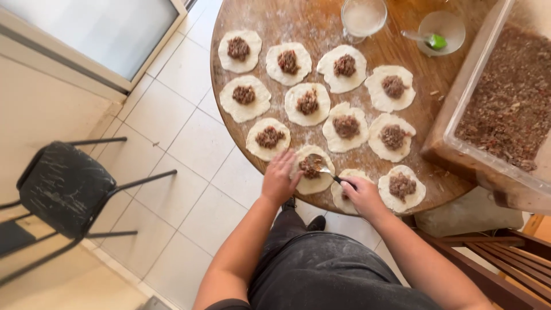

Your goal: Scoop meat filling onto circular pieces of dough and press them down on a wooden table.

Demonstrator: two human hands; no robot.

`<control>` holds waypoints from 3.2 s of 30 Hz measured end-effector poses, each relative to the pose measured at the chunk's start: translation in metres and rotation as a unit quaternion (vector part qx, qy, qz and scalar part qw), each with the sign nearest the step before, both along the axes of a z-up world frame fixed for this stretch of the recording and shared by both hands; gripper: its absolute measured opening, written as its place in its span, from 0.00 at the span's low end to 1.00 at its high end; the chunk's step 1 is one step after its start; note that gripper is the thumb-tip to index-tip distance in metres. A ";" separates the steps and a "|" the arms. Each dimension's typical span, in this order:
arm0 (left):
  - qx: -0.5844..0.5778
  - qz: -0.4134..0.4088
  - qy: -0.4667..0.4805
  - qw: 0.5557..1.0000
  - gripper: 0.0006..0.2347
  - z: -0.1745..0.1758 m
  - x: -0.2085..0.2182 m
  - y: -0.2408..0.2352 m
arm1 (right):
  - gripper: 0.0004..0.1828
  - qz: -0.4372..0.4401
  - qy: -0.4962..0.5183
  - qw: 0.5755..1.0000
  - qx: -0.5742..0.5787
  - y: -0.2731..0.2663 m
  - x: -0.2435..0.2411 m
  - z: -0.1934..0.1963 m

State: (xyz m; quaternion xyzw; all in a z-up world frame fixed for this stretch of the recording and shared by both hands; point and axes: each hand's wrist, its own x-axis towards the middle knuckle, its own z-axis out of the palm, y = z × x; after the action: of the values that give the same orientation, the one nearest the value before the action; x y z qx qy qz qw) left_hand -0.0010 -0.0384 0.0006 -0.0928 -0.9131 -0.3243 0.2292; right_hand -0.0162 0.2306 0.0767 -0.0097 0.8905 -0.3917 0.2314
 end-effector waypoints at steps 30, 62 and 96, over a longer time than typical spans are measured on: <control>0.184 -0.235 0.046 0.953 0.15 0.202 -0.139 0.286 | 0.10 0.198 0.266 0.888 0.319 0.344 -0.196 0.051; 0.087 -0.129 0.066 0.986 0.14 0.219 -0.130 0.322 | 0.13 0.331 0.338 0.839 0.270 0.338 -0.109 0.170; -0.006 -0.162 0.039 0.986 0.38 0.216 -0.124 0.321 | 0.16 0.158 0.086 0.983 -0.028 0.388 -0.141 0.144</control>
State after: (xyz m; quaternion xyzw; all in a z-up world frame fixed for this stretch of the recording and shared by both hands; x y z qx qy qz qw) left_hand -0.1255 0.2826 0.2162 -0.2533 -0.8784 -0.3473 0.2090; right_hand -0.1573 0.6182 0.2205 -0.1903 0.8831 -0.3726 0.2124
